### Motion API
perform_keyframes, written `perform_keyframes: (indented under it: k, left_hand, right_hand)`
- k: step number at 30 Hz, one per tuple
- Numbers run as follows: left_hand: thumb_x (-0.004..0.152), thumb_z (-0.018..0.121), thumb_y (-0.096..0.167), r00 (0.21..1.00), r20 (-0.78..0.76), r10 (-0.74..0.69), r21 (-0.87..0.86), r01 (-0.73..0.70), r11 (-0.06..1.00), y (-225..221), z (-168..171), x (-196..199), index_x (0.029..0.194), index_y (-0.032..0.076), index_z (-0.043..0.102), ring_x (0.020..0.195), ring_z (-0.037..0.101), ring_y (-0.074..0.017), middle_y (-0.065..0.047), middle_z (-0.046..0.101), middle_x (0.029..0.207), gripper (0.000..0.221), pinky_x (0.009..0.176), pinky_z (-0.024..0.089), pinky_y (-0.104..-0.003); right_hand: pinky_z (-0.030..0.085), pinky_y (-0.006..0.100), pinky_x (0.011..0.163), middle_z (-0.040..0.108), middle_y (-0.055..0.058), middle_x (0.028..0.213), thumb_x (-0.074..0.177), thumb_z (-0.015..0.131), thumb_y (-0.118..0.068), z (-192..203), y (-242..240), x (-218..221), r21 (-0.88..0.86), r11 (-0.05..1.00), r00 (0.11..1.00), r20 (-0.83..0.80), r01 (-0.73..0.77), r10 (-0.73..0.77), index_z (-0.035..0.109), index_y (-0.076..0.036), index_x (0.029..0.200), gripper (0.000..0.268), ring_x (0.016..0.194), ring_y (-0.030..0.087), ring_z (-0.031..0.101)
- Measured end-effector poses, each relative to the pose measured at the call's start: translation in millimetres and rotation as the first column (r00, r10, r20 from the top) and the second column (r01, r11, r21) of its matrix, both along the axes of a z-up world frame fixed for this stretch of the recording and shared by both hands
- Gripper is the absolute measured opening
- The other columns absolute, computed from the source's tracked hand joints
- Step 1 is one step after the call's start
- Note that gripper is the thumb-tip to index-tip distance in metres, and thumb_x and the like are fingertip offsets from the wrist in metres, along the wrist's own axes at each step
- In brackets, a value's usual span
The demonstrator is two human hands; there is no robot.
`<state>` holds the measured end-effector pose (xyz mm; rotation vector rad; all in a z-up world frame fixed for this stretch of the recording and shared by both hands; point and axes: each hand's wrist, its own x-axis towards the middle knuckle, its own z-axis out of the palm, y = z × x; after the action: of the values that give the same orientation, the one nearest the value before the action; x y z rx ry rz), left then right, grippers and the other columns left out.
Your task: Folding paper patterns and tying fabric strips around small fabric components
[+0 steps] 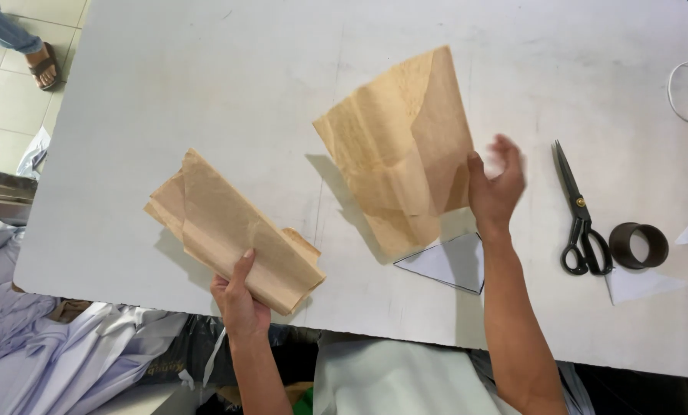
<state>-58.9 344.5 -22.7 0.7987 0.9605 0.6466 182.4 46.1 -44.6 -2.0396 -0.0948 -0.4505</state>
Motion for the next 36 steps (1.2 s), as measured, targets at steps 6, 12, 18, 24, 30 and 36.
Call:
perform_keyframes:
  k: [6, 12, 18, 24, 30, 36]
  left_hand:
    - [0.086, 0.077, 0.008, 0.999, 0.009, -0.031, -0.019, 0.032, 0.999, -5.6, -5.3, 5.4, 0.115, -0.004, 0.067, 0.085, 0.076, -0.0361, -0.023, 0.074, 0.098, 0.033, 0.068, 0.064, -0.049]
    - [0.085, 0.078, 0.007, 0.999, 0.007, -0.044, -0.006, 0.044, 0.999, -8.2, -10.1, 7.7, 0.115, -0.004, 0.067, 0.085, 0.076, -0.0364, -0.024, 0.074, 0.098, 0.033, 0.070, 0.064, -0.048]
    - [0.084, 0.078, 0.006, 0.999, 0.015, -0.039, -0.011, 0.039, 0.999, -11.5, -10.0, 12.9, 0.113, -0.002, 0.068, 0.083, 0.077, -0.0339, -0.021, 0.075, 0.096, 0.031, 0.068, 0.064, -0.046]
    - [0.083, 0.078, 0.005, 0.999, 0.042, -0.029, -0.021, 0.030, 0.999, -15.4, -12.2, 16.2, 0.109, 0.000, 0.070, 0.081, 0.077, -0.0328, -0.021, 0.075, 0.094, 0.028, 0.068, 0.064, -0.045]
    - [0.080, 0.083, 0.006, 0.990, 0.048, -0.134, -0.030, 0.136, 0.990, -27.9, 16.8, 49.1, 0.103, 0.000, 0.071, 0.071, 0.076, -0.0297, -0.019, 0.075, 0.086, 0.027, 0.060, 0.063, -0.043]
    - [0.072, 0.085, 0.015, 0.959, -0.017, -0.283, -0.015, 0.283, 0.959, -67.9, -3.2, 112.4, 0.088, 0.003, 0.061, 0.075, 0.065, -0.0185, -0.010, 0.069, 0.084, 0.031, 0.066, 0.054, -0.032]
  right_hand:
    - [0.047, 0.050, 0.107, 0.059, 0.019, 0.125, 0.050, 0.087, -0.081, 7.6, 17.3, -21.4, -0.437, 0.770, 0.879, -0.334, -0.465, 0.341, 0.059, -0.010, 0.145, 0.122, 0.122, 0.041, 0.055]
    - [0.062, 0.048, 0.079, 0.062, 0.013, 0.114, 0.083, 0.087, -0.017, -29.3, 23.8, -29.1, -0.240, 0.919, 0.938, -0.230, -0.314, 0.260, 0.063, -0.007, 0.140, 0.062, 0.102, 0.040, 0.068]
    - [0.060, 0.025, 0.067, 0.069, 0.000, 0.091, 0.104, 0.072, -0.028, -42.4, 25.6, -15.7, 0.145, 0.950, 0.929, -0.213, -0.278, 0.304, 0.081, -0.012, 0.099, 0.019, 0.075, 0.012, 0.068]
    - [0.034, 0.021, 0.063, 0.041, -0.008, 0.060, 0.107, 0.064, -0.024, -21.8, 2.0, 2.0, 0.280, 0.959, 0.991, -0.116, -0.033, 0.068, 0.059, -0.021, 0.070, 0.038, 0.065, 0.005, 0.040]
    - [0.049, 0.020, 0.073, 0.065, 0.000, 0.072, 0.104, 0.069, -0.020, 54.0, -31.4, 32.4, 0.643, 0.763, 0.995, 0.020, 0.058, -0.093, 0.065, -0.018, 0.077, 0.028, 0.073, 0.009, 0.066]
    - [0.009, 0.029, 0.064, 0.014, -0.008, 0.073, 0.116, 0.061, -0.019, 109.0, -78.3, 42.7, 0.455, 0.890, 0.970, 0.212, 0.005, -0.114, 0.023, -0.016, 0.075, 0.056, 0.070, 0.009, 0.010]
